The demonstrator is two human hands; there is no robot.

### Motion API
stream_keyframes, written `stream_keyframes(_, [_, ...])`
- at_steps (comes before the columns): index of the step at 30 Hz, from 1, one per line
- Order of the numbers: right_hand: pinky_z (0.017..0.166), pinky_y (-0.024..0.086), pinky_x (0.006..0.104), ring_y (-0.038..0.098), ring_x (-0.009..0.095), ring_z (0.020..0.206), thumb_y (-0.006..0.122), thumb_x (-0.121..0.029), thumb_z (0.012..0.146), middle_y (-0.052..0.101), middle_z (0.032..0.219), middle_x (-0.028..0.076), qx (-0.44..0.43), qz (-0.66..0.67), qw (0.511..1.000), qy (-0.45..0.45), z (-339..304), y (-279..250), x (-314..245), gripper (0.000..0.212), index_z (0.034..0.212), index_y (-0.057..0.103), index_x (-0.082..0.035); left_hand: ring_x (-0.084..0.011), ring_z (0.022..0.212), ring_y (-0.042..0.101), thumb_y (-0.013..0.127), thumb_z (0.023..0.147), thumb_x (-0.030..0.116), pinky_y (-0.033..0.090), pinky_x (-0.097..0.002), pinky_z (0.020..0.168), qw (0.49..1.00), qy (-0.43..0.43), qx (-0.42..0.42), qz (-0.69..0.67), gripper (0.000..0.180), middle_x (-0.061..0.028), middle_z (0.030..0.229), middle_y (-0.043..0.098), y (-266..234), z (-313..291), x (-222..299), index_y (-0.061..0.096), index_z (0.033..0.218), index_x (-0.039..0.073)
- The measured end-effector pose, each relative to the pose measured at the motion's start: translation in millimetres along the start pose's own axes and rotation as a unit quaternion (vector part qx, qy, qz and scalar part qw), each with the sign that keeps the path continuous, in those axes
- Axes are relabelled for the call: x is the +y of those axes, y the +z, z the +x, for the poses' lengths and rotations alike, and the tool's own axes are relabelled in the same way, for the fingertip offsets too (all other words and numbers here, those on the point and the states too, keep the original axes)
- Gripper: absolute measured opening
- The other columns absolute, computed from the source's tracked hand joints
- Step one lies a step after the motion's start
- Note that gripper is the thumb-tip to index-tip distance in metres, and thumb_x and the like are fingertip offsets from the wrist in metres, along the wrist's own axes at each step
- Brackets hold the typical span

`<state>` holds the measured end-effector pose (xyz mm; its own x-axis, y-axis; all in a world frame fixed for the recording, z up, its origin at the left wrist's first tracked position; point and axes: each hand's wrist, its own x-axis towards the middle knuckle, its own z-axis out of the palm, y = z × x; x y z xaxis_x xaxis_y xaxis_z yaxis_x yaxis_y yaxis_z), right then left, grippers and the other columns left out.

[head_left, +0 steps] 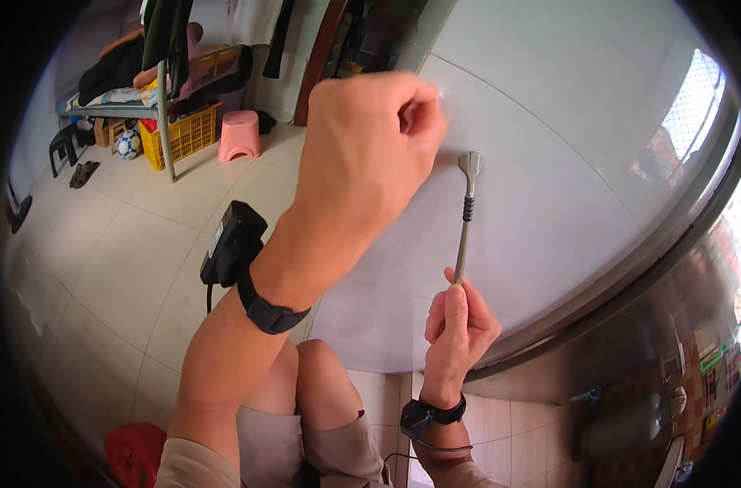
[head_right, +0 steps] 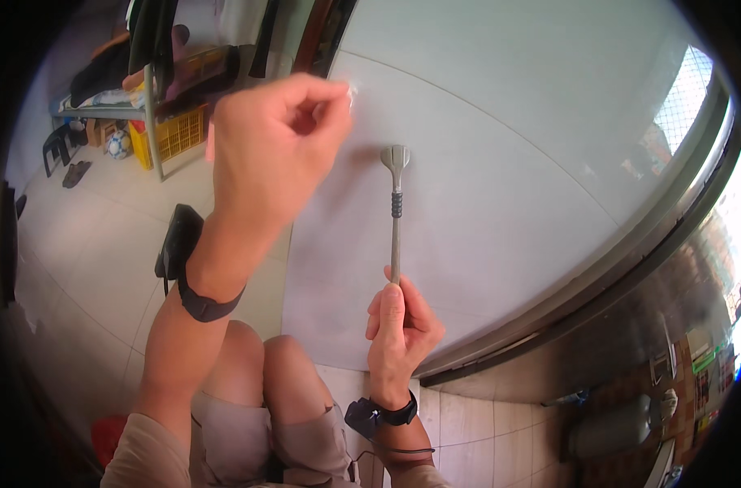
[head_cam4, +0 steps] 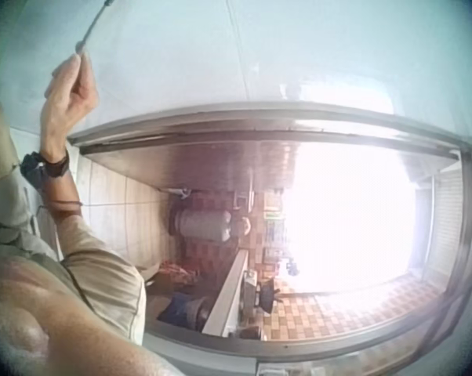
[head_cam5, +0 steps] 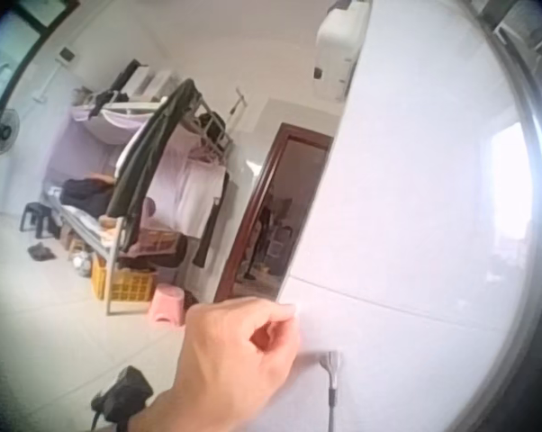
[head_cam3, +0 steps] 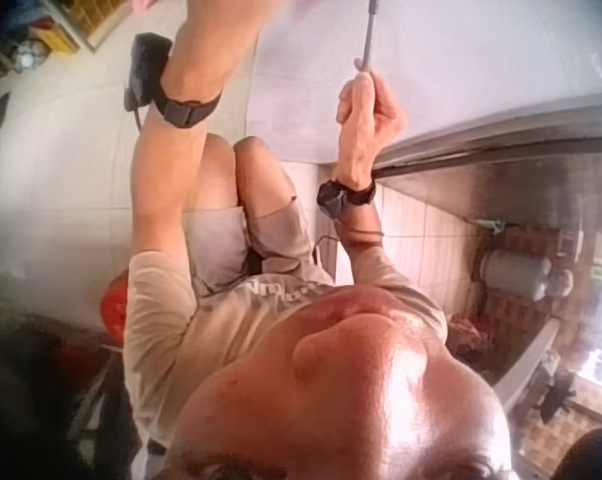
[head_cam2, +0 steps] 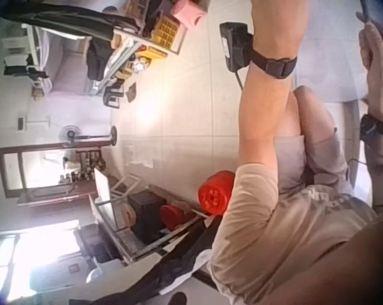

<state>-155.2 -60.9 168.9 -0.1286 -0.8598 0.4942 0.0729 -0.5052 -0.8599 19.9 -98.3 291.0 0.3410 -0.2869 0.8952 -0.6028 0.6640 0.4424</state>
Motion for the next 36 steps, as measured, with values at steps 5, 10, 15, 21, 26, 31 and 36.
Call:
stream_keyframes(5, [0.046, 0.034, 0.0219, 0.045, 0.004, 0.052, 0.059, -0.01, 0.102, 0.055, 0.066, -0.001, -0.02, 0.008, 0.998, 0.059, -27.0, -1.6, 24.2, 0.026, 0.119, 0.068, 0.007, -0.0088, 0.055, 0.057, 0.074, 0.084, -0.002, 0.045, -0.0239, 0.051, 0.999, 0.02, -0.035, 0.02, 0.006, -0.0052, 0.068, 0.064, -2.6, -72.2, -33.3, 0.071, 0.089, -0.001])
stream_keyframes(10, [0.055, 0.037, 0.0211, 0.048, 0.004, 0.061, 0.058, -0.009, 0.101, 0.054, 0.067, -0.003, -0.074, -0.044, 0.987, 0.133, -66.2, -8.0, 59.3, 0.025, 0.118, 0.068, 0.006, -0.0251, 0.058, 0.06, 0.073, 0.08, -0.007, 0.048, -0.035, 0.05, 0.998, -0.019, -0.048, 0.037, 0.016, -0.0092, 0.068, 0.059, -12.3, -151.4, -55.8, 0.067, 0.092, 0.0])
stream_keyframes(15, [0.054, 0.036, 0.0208, 0.046, 0.003, 0.06, 0.056, -0.007, 0.101, 0.053, 0.067, -0.004, -0.042, -0.046, 0.995, 0.08, -46.7, -1.5, 49.2, 0.024, 0.116, 0.068, 0.007, -0.0234, 0.058, 0.06, 0.073, 0.081, -0.006, 0.048, -0.0332, 0.049, 0.995, -0.08, -0.054, 0.036, 0.014, -0.0087, 0.069, 0.06, -14.9, -202.7, -73.1, 0.068, 0.092, 0.0])
stream_keyframes(21, [0.05, 0.034, 0.0203, 0.045, 0.002, 0.057, 0.054, -0.006, 0.101, 0.051, 0.065, -0.004, -0.006, -0.064, 0.998, 0.001, -3.4, 15.2, -2.0, 0.025, 0.116, 0.067, 0.008, -0.0203, 0.058, 0.061, 0.073, 0.083, -0.006, 0.05, -0.029, 0.05, 0.986, -0.138, -0.088, 0.027, 0.013, -0.0091, 0.071, 0.062, -19.5, -231.9, -77.4, 0.068, 0.093, 0.0])
stream_keyframes(26, [0.047, 0.032, 0.0211, 0.042, 0.002, 0.054, 0.054, -0.008, 0.102, 0.048, 0.062, -0.004, -0.066, -0.111, 0.991, 0.04, -60.0, -1.3, 68.8, 0.026, 0.117, 0.067, 0.008, -0.0177, 0.059, 0.063, 0.073, 0.082, -0.008, 0.051, -0.0264, 0.05, 0.991, -0.123, -0.048, -0.007, 0.016, -0.0095, 0.075, 0.066, -25.1, -235.2, -80.8, 0.069, 0.096, 0.0])
stream_keyframes(31, [0.046, 0.031, 0.0205, 0.04, 0.002, 0.051, 0.054, -0.008, 0.103, 0.047, 0.062, -0.005, -0.07, -0.136, 0.985, 0.076, -90.7, -12.6, 96.6, 0.026, 0.116, 0.067, 0.009, -0.0164, 0.061, 0.065, 0.072, 0.083, -0.01, 0.053, -0.0255, 0.051, 0.99, -0.125, -0.021, -0.055, 0.017, -0.0106, 0.078, 0.069, -20.2, -235.1, -74.8, 0.07, 0.098, -0.002])
stream_keyframes(36, [0.052, 0.033, 0.0209, 0.044, 0.002, 0.062, 0.055, -0.006, 0.101, 0.049, 0.069, -0.006, -0.015, -0.107, 0.994, 0.002, -19.7, 3.4, 44.7, 0.026, 0.118, 0.067, 0.009, -0.0156, 0.061, 0.065, 0.071, 0.083, -0.01, 0.054, -0.0247, 0.052, 0.989, -0.144, -0.029, -0.034, 0.017, -0.0111, 0.078, 0.069, -27.7, -236.7, -78.9, 0.071, 0.097, -0.002])
